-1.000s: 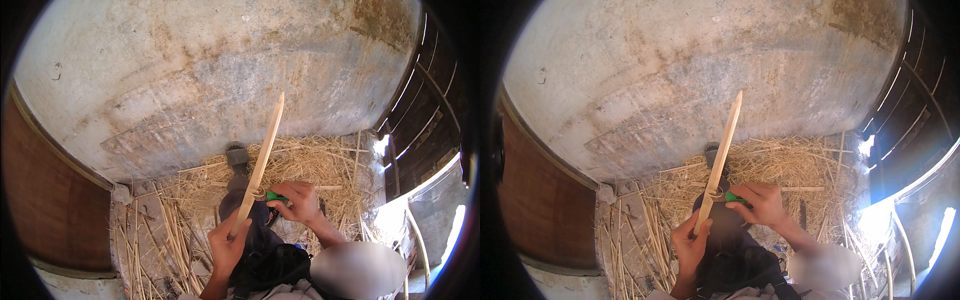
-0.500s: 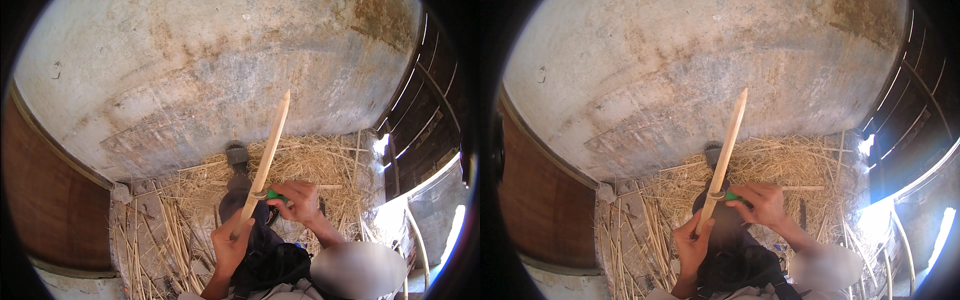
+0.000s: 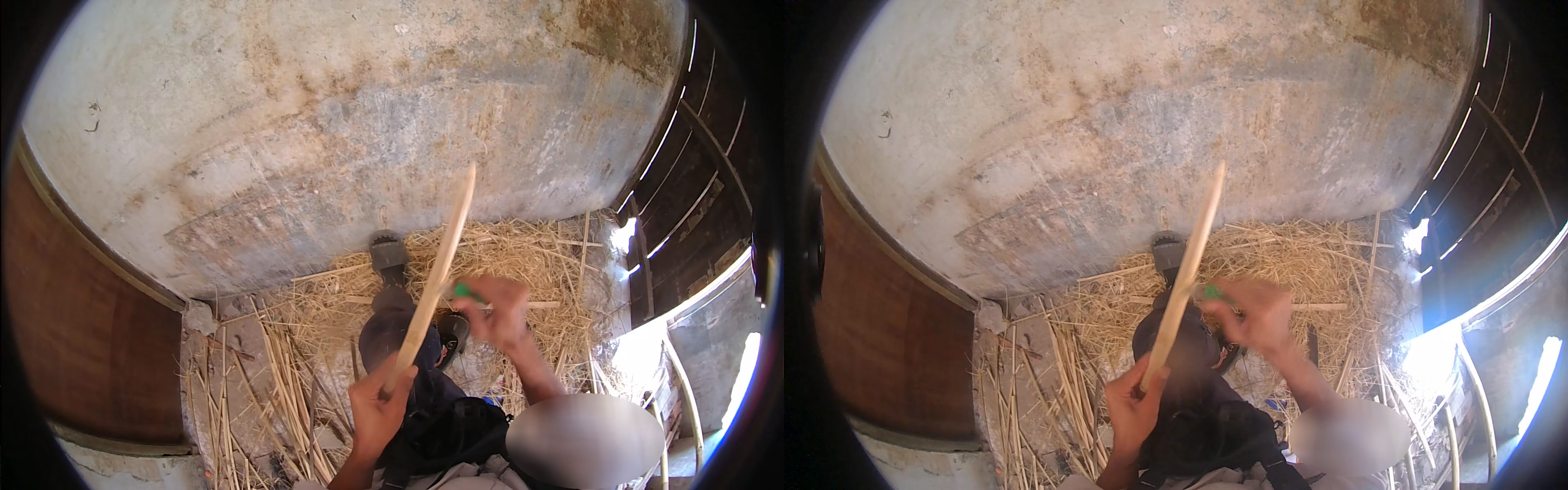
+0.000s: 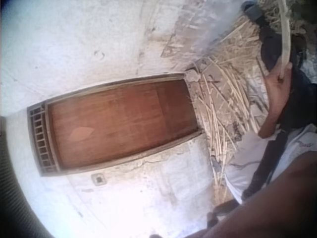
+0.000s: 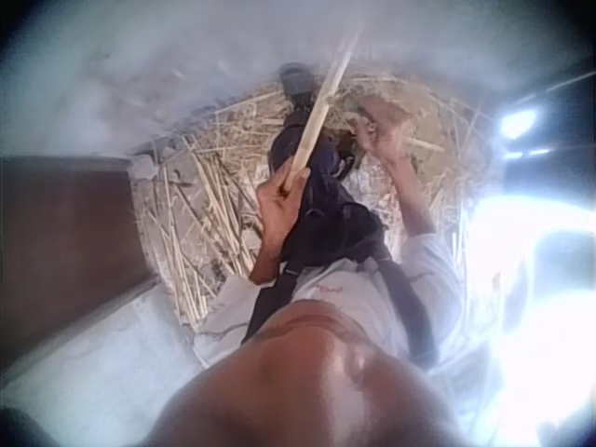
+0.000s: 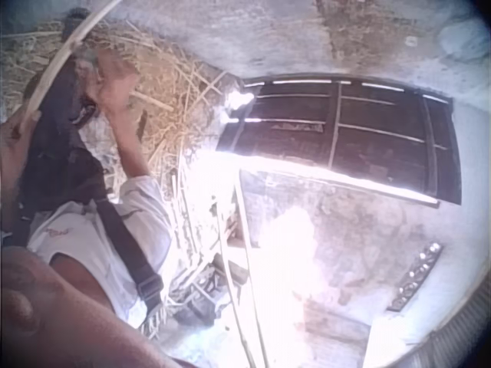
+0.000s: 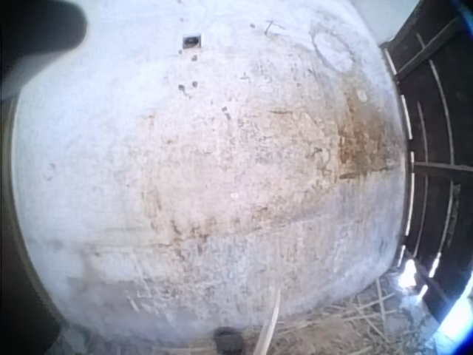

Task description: The person carves and peels shavings from a long wooden stick using a green utility knife.

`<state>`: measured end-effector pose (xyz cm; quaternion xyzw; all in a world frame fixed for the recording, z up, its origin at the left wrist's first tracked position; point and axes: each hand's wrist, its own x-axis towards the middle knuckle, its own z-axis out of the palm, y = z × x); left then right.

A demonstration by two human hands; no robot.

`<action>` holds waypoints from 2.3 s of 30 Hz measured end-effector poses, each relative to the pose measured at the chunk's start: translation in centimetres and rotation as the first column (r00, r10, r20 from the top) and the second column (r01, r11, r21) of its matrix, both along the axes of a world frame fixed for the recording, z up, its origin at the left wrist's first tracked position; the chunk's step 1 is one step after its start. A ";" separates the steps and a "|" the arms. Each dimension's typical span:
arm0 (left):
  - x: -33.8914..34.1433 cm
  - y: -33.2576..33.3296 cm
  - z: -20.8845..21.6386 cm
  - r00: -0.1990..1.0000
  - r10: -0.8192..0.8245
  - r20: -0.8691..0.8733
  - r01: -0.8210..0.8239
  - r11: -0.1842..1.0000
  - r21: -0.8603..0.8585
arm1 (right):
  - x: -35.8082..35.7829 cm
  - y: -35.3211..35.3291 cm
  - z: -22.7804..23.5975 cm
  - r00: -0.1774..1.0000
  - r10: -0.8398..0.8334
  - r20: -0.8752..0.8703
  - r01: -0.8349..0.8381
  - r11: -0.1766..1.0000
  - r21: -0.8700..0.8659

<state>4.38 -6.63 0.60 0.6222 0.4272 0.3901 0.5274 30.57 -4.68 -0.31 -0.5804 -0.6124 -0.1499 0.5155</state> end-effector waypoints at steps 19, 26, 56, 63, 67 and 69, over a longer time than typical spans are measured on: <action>-2.4 1.6 -0.9 0.987 -0.092 0.130 0.112 0.981 -0.158 | 12.0 0.6 -3.0 0.898 -0.395 0.194 0.334 0.322 -0.886; -1.8 2.3 0.6 0.944 -0.216 0.250 0.278 0.928 -0.249 | 13.2 -0.7 -5.0 0.927 -0.327 0.183 0.328 0.475 -0.816; 0.4 1.5 1.2 1.000 0.007 -0.013 -0.006 0.998 0.057 | -3.9 -2.0 4.3 0.956 0.258 0.140 -0.217 0.943 -0.252; 0.0 0.3 1.7 0.994 -0.019 -0.109 0.026 0.998 0.064 | -1.5 0.7 2.1 0.995 -0.069 0.066 0.077 0.989 -0.123; -0.2 -1.9 0.5 0.988 -0.087 -0.128 0.102 0.988 0.115 | 7.6 3.6 1.2 0.914 -0.335 -0.231 0.252 0.912 -0.325; -0.3 -0.9 0.6 0.973 -0.023 -0.229 0.048 0.994 0.103 | 7.8 2.6 2.4 0.919 -0.286 -0.271 0.231 0.948 -0.218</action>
